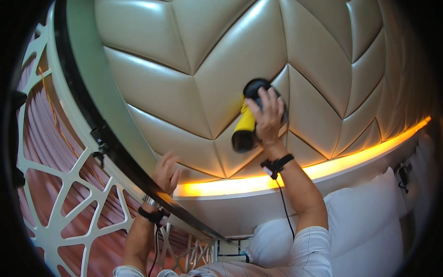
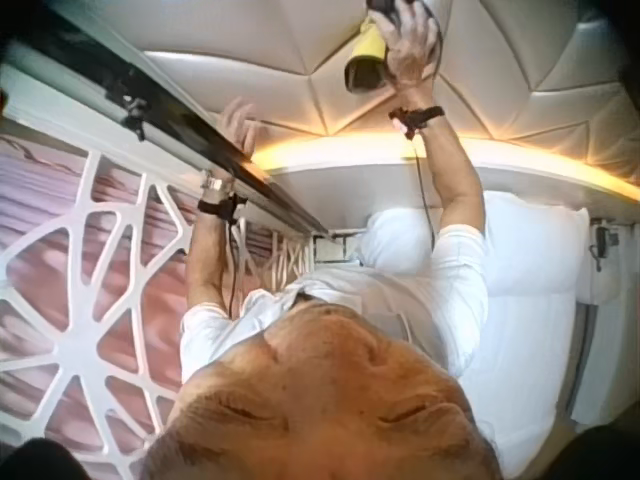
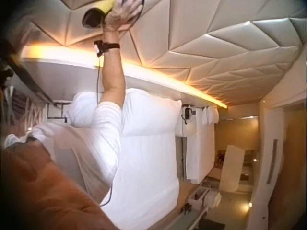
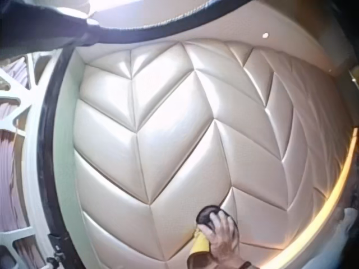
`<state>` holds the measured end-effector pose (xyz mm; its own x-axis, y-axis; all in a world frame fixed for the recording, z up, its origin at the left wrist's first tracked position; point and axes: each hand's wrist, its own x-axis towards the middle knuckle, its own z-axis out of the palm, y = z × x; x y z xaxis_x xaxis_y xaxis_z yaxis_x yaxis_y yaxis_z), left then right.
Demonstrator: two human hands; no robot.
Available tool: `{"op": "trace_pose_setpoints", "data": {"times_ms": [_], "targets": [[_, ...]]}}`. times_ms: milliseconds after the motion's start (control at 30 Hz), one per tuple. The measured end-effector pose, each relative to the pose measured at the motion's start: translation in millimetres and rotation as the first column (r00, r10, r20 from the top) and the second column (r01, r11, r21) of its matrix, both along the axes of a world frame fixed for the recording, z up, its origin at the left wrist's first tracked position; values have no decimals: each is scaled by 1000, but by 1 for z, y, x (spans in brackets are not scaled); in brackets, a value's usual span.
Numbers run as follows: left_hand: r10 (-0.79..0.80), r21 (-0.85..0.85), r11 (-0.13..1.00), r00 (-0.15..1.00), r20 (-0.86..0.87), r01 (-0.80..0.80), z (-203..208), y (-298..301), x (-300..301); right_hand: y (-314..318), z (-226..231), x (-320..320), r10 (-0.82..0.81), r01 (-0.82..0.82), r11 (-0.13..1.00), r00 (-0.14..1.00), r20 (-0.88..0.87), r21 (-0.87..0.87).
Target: The person wipes a white decorative room divider with a yellow cloth, moving methodically across the lattice pattern. The person also wipes the padded wall behind the divider and the integrated light strip.
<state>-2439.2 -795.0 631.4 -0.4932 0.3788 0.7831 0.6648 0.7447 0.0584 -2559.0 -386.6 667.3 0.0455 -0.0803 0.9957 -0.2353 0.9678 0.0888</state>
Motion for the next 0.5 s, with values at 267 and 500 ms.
{"op": "trace_pose_setpoints", "data": {"times_ms": [267, 500], "targets": [[15, -34, 999, 964, -264, -25, 87, 20, -38, -34, 117, -14, 167, -171, 984, 983, -70, -55], [117, -178, 968, 943, -313, -179, 78, 51, -44, -101, 108, -18, 85, -101, 982, 991, 102, 161]]}}
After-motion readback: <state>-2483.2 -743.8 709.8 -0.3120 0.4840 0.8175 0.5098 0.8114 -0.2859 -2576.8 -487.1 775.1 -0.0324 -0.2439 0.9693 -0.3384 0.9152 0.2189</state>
